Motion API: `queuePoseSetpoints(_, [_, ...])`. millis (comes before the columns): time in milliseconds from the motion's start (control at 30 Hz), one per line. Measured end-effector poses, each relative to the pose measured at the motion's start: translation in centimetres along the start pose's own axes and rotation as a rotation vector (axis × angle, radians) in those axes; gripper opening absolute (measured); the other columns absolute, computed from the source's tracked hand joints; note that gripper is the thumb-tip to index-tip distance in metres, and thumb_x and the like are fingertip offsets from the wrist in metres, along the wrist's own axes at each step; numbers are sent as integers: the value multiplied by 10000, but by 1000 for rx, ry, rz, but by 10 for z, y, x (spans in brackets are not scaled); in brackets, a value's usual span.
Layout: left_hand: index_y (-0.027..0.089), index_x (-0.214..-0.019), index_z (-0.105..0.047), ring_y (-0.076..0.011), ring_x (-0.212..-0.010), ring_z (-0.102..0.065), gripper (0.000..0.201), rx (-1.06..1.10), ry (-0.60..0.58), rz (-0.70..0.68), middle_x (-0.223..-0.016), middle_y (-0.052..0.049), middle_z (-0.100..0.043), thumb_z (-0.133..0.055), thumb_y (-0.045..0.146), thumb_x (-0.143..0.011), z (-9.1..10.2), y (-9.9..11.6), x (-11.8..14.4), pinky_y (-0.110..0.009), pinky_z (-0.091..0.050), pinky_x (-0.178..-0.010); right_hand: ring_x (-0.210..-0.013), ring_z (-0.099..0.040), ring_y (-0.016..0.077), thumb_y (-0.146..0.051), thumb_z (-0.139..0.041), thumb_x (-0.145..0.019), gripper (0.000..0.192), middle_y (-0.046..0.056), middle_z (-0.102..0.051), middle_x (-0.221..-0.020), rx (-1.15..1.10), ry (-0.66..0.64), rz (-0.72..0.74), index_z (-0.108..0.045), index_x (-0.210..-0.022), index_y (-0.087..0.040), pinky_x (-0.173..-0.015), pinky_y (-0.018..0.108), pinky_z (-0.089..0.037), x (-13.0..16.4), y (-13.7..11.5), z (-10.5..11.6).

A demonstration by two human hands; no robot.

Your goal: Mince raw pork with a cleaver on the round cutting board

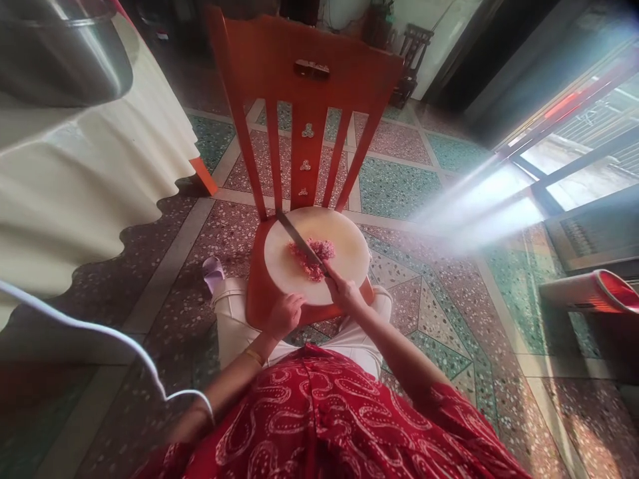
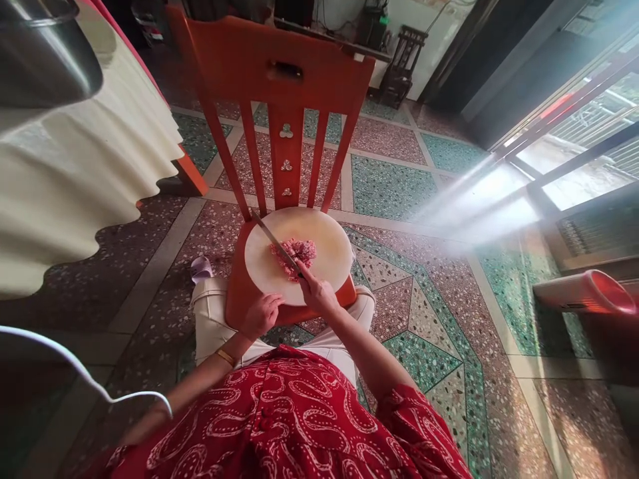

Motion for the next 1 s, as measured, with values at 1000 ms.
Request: queuePoseSetpoints(1000, [163,-1033,-601,-188,-1031,-529,299,-8,2,-4,-1060,-76,-614,-393,90,-830,-5,-2,0,-376,-450,-953,-811,-674,206,-302,-353,-939,482,46,-715,-941,2,0,-99,-342,-1418,-257,-729,277,-493,1,16,4])
Point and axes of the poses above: each hand's wrist, its own x-axis away from the middle knuckle, its own z-axis out of the back of the hand, y = z × x, the point moved 6 cm from there along -x, towards the middle knuckle
